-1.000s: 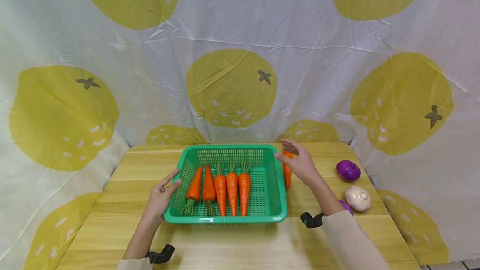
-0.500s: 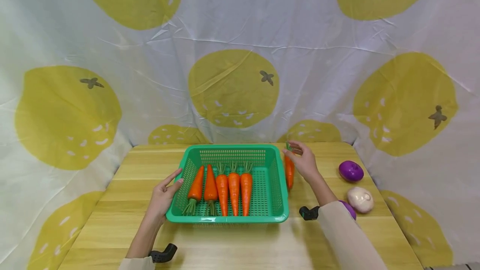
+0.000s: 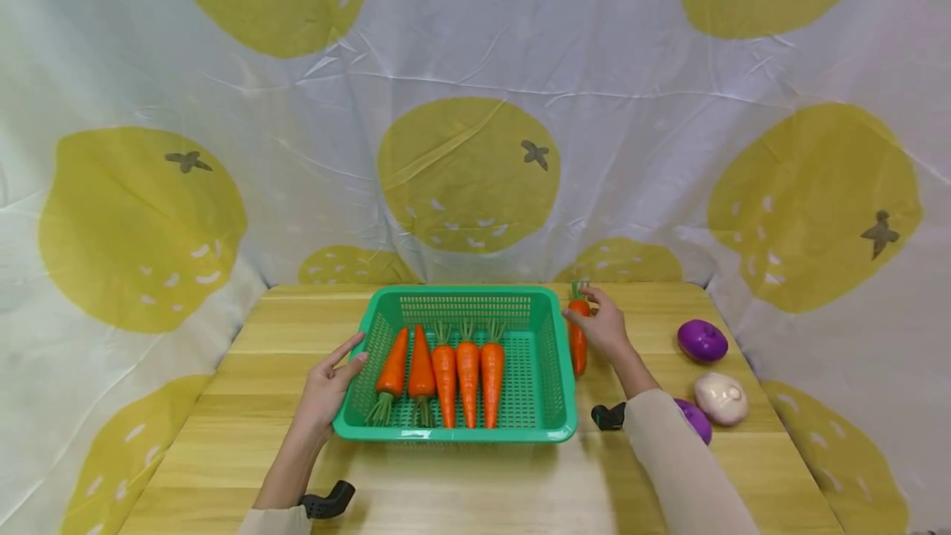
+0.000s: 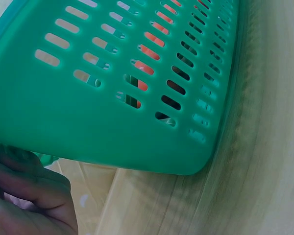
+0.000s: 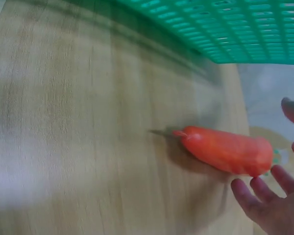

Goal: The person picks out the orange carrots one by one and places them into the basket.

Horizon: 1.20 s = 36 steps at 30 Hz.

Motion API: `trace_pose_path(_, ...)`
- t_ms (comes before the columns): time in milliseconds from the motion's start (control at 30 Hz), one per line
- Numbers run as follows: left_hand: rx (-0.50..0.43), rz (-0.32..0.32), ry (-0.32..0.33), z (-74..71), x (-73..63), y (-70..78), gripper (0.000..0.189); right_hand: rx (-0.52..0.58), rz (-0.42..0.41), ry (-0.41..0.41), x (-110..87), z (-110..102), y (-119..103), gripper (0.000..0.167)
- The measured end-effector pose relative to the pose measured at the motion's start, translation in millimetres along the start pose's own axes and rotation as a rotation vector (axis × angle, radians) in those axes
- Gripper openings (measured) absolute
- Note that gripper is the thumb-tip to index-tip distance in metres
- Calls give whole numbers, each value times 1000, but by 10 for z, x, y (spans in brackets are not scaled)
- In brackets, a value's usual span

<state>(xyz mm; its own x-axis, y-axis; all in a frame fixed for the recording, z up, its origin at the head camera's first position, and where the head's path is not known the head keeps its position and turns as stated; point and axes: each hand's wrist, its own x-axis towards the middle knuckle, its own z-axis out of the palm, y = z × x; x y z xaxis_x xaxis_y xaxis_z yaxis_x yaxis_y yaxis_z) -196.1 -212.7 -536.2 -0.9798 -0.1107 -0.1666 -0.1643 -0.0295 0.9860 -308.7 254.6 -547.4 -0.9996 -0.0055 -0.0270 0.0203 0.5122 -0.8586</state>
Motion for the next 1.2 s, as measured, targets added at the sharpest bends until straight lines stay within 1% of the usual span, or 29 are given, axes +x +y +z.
trace_pose_path(133, 4, 1, -3, 12, -2, -2, 49, -54, -2, -5, 26, 52, 36, 61)
trace_pose_path(233, 1, 1, -5, 12, -1, -6, 48, -99, -13, 14, 31, 88, 57, 58)
trace_pose_path(400, 1, 1, -12, 12, 2, -16, 49, -109, 14, 33, -13, 112, 67, 54)
trace_pose_path(467, -2, 1, -11, 11, 5, -22, 49, -114, 36, 27, -27, 108, 74, 54)
trace_pose_path(600, 0, 3, -15, -3, 6, -23, 49, -168, 34, -1, -41, 77, 69, 57)
trace_pose_path(700, -1, 1, -14, -13, 6, -21, 48, -186, 36, -29, -51, 55, 75, 58)
trace_pose_path(767, -1, 0, -11, -13, 6, -21, 48, -166, 54, -42, -66, 42, 83, 57)
trace_pose_path(867, -8, -3, -11, -11, 11, -22, 47, -113, 82, -34, -92, 13, 103, 56)
trace_pose_path(967, 2, -5, -12, -7, 16, -25, 48, -54, 98, -24, -125, -18, 97, 55)
trace_pose_path(1200, -3, -5, -7, -11, 9, -12, 45, 38, 130, -26, -170, -81, 72, 58)
